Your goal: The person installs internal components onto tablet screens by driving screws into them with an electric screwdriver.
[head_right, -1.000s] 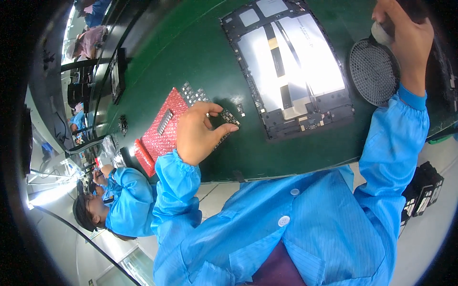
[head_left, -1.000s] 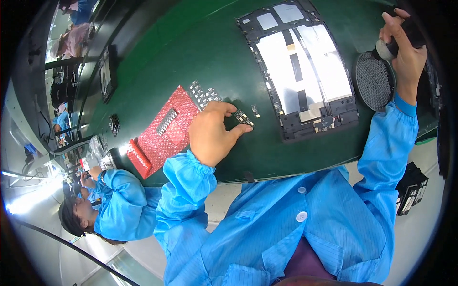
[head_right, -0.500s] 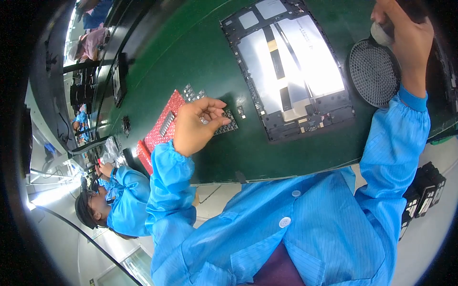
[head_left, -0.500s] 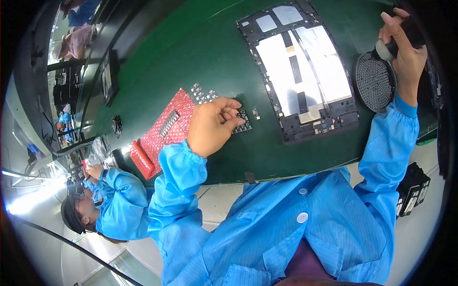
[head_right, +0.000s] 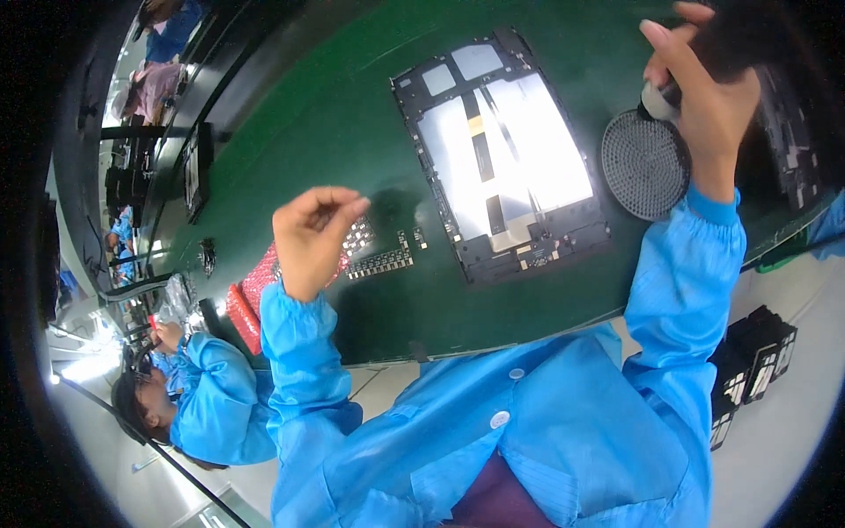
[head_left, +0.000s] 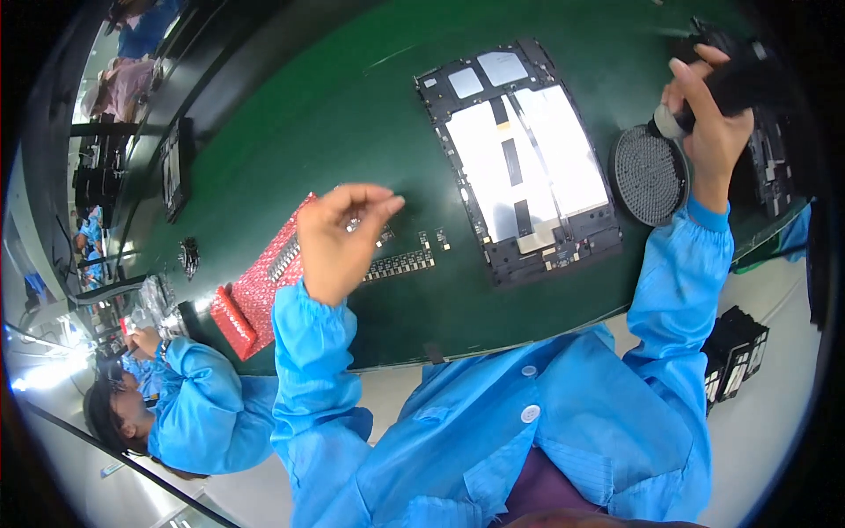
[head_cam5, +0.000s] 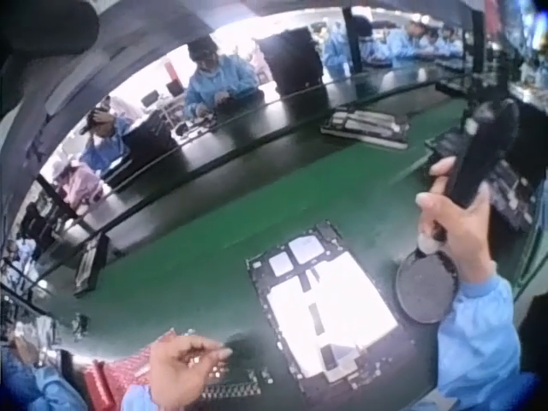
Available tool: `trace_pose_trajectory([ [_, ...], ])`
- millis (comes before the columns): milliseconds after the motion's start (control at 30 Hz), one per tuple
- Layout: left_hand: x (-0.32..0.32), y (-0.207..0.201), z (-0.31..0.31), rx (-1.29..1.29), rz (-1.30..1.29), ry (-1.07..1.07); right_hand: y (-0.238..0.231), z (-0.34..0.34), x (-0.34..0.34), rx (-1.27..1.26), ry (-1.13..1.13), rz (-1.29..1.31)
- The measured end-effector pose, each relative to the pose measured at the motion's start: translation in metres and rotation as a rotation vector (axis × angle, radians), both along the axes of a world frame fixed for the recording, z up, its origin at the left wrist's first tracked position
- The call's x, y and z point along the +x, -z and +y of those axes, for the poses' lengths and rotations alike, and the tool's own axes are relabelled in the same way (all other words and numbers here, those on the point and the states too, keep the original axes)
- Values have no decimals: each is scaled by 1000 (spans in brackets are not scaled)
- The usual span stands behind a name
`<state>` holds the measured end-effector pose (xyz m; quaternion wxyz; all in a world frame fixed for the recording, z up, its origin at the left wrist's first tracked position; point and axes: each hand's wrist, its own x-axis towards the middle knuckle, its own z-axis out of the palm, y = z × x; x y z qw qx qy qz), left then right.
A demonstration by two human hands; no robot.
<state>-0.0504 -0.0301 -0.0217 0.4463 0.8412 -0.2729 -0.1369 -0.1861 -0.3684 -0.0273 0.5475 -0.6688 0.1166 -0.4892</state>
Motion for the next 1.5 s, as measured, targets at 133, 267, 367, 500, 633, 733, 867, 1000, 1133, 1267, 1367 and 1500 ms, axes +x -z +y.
trace_pose_trajectory([
  [133,18,17,-27,-232,276,12,-25,18,-8,-15,-97,-132],
  [267,22,33,-56,-281,408,78,-40,39,-4,-27,-223,-184],
  [367,27,44,-60,-246,281,69,-40,51,7,-84,-241,-152],
  [500,35,51,-65,-245,232,76,-51,76,21,-69,-314,-153],
  [633,38,49,-66,-246,231,125,-53,97,42,-70,-433,-165],
  [733,41,50,-68,-221,241,141,-57,117,58,-123,-453,-26],
  [867,51,56,-67,-218,324,99,-46,138,90,0,-572,-73],
  [1000,63,58,-68,-157,215,109,-30,145,114,-17,-553,-21],
  [1133,63,56,-68,-170,299,70,-27,149,118,-66,-553,41],
  [1267,63,55,-68,-155,336,98,-23,148,120,-85,-542,49],
  [1367,62,55,-68,-151,332,99,-21,147,121,-74,-538,47],
  [1500,62,55,-69,-148,330,89,-21,149,120,-61,-547,56],
])
